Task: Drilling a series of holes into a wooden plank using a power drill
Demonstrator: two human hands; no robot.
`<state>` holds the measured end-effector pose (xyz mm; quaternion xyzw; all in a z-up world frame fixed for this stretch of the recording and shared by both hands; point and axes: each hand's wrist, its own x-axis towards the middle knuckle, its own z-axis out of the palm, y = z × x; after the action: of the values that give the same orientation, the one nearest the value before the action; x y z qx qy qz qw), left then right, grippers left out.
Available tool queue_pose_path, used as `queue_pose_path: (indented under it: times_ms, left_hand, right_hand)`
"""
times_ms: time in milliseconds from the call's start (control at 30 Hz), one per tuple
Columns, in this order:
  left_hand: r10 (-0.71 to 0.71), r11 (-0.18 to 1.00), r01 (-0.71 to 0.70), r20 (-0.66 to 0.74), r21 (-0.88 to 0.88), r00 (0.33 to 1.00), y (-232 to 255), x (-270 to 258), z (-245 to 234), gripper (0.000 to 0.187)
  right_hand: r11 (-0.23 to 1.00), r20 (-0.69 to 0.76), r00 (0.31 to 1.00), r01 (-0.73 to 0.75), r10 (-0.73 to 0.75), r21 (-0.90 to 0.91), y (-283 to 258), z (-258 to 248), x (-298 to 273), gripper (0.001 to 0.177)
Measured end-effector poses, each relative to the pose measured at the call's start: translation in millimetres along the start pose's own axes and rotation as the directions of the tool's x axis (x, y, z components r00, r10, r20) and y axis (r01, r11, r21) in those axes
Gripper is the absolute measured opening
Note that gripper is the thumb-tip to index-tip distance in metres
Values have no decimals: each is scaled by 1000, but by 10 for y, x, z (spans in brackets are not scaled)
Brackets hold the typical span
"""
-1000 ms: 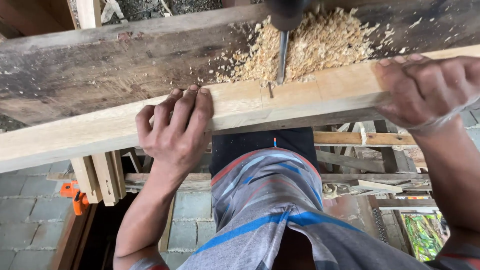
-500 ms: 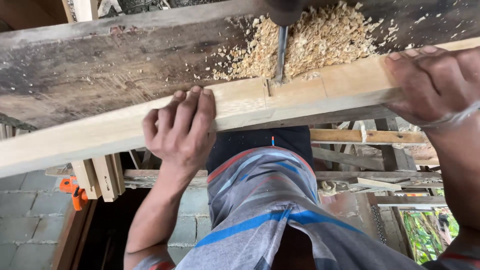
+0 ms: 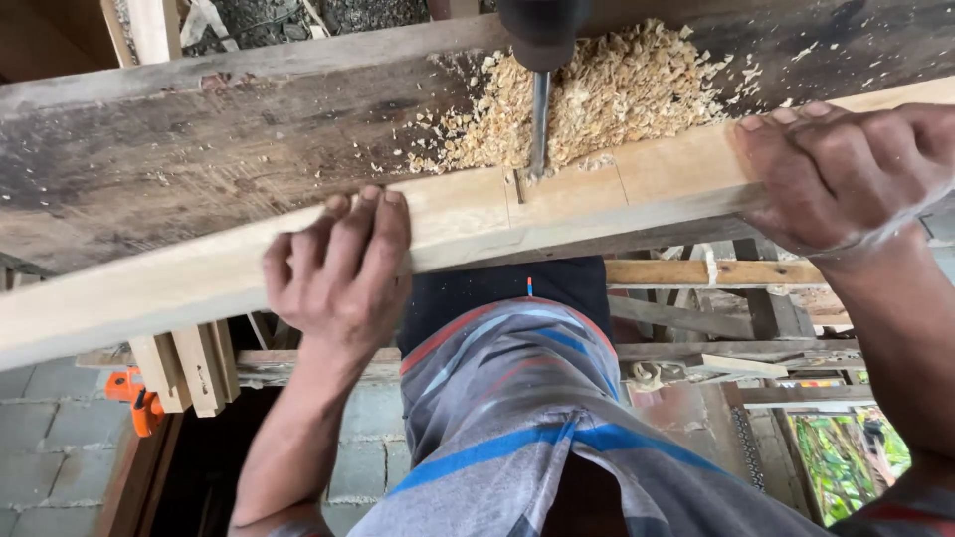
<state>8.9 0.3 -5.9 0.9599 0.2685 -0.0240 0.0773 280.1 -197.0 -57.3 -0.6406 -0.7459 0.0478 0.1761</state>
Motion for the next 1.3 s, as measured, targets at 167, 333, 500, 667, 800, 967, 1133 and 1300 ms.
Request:
queue_pose_path:
  times_ms: [167,333,500,667,800,967,1133,1300]
  left_hand:
    - [36,999,-36,5,0,999,-44,47,-51,10]
    - [58,998,-58,41,-2,998,-51,17,-49,8]
    - [124,992,-124,16,13,992,-132,34,-46,14]
    - [141,990,-142,65,13,988,-149,24,-77,12]
    - [155,986,-158,56,58,986,-173,17,-91,13]
    - [100,991,-99,-8,91,995,-98,75,-127,8]
    - [88,982,-78,-52,171,995,-36,21,-85,11]
    - [67,983,-52,-75,178,995,128,102,-54,13]
  right_hand:
    - [999,-5,999,-38,38,12,-59,0,-59,26]
    - [1000,38,999,-26,26,-3,-57,-20,-54,27]
    - [998,28,998,-48,49,-33,-114,10,-41,35]
    - [998,128,989,-67,69,-23,-173,-67,19,38]
    - [989,-34,999,-41,37,-145,-144,98,-93,36]
    - [989,2,999,-39,40,-144,-175,57,-73,33]
    - [991,21,1000,20,-18,-129,-15,63,-222,34]
    - [994,5,999,37,-36,-100,142,-11,-343,44]
